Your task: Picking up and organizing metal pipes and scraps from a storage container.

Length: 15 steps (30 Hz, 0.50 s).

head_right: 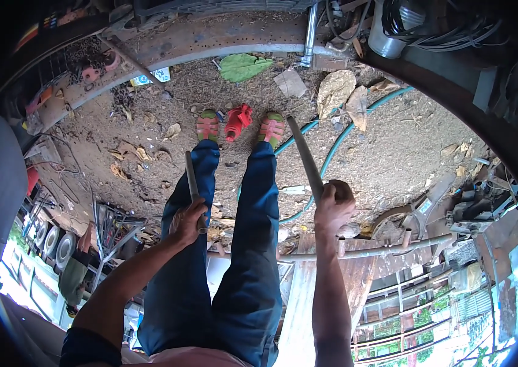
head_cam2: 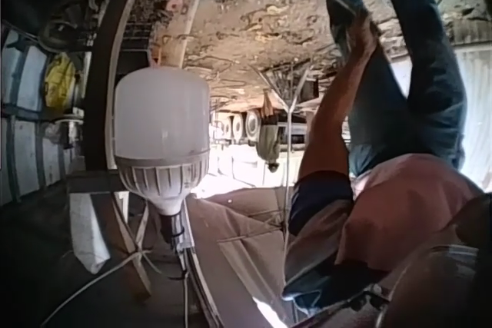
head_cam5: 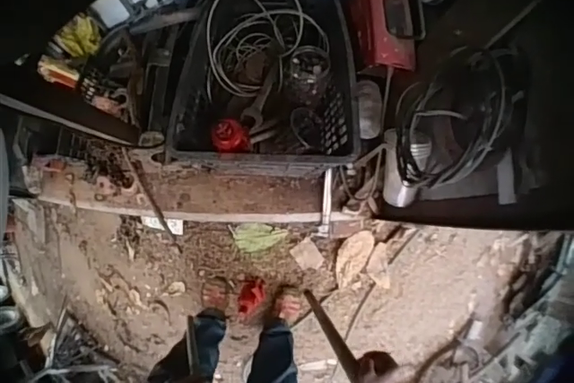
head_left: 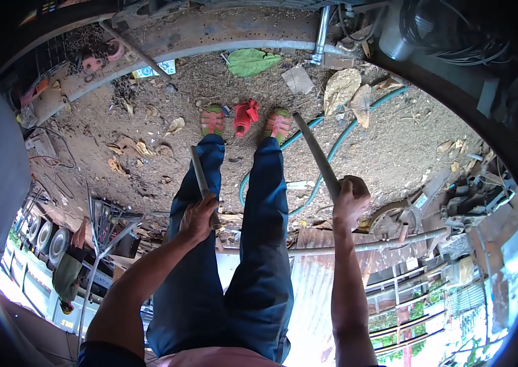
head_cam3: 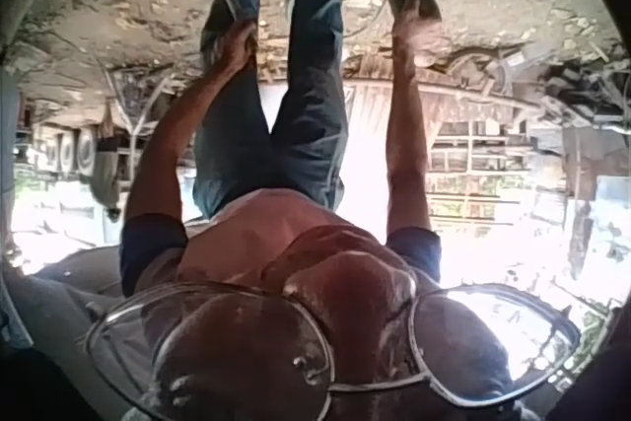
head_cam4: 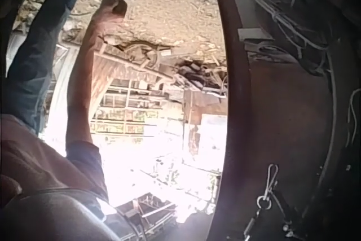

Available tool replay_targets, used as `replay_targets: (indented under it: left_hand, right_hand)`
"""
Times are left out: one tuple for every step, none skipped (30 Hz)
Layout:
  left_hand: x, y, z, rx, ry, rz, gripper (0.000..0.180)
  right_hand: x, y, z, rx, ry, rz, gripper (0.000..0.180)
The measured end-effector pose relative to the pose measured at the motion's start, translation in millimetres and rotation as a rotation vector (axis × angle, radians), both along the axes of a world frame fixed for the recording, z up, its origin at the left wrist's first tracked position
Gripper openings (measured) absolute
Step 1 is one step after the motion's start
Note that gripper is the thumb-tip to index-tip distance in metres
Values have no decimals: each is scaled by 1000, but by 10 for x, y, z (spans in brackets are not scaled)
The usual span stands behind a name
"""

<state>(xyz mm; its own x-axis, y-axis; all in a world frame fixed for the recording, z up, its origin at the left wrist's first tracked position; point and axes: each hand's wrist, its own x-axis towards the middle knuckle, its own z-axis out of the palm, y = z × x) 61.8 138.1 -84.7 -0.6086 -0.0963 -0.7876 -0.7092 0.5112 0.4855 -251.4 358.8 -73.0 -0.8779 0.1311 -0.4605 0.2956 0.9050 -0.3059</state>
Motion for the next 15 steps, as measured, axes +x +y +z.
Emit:
replay_targets:
  left_hand:
    - [-28,52,0,-5,3,5,29]
    - [-54,98,-6,-6,5,11,29]
    - [-78,144,-14,6,-7,38,28]
    - [-89,204,-2,21,-22,65,26]
    - [-105,251,-14,25,-22,72,26]
    - [-124,285,-53,-23,42,63,28]
    - [-111,325,-91,-71,105,53,29]
    - [-94,373,-117,-65,105,58,29]
    - [-78,421,-140,-65,104,90,29]
    - [-94,468,-174,-65,108,123,28]
    - [-105,519,-192,-63,113,129,28]
    - [-110,567,-201,-73,91,120,29]
    - [-120,613,-223,-87,72,112,29]
    - [-98,651,-247,-89,80,119,29]
    - [-52,669,-261,-109,92,151,29]
  right_hand:
    - [25,-25,13,-14,-9,-29,26]
    - [20,-55,33,-11,-1,10,23]
    - [36,-53,12,-50,12,1,22]
    - [52,-72,27,-85,20,-8,21]
    - [54,-111,67,-113,1,-57,20]
    - [42,-110,53,-84,-1,3,20]
    - [49,-137,43,-88,-17,9,20]
    - [66,-174,40,-92,-33,15,20]
    - [94,-210,60,-135,-29,30,20]
    - [116,-206,34,-158,-10,59,19]
    - [138,-203,22,-147,-13,60,18]
    - [160,-202,11,-136,-16,62,17]
    - [166,-218,-14,-180,-25,40,20]
    - [167,-227,-27,-171,18,86,21]
    - [165,-230,-30,-151,4,91,21]
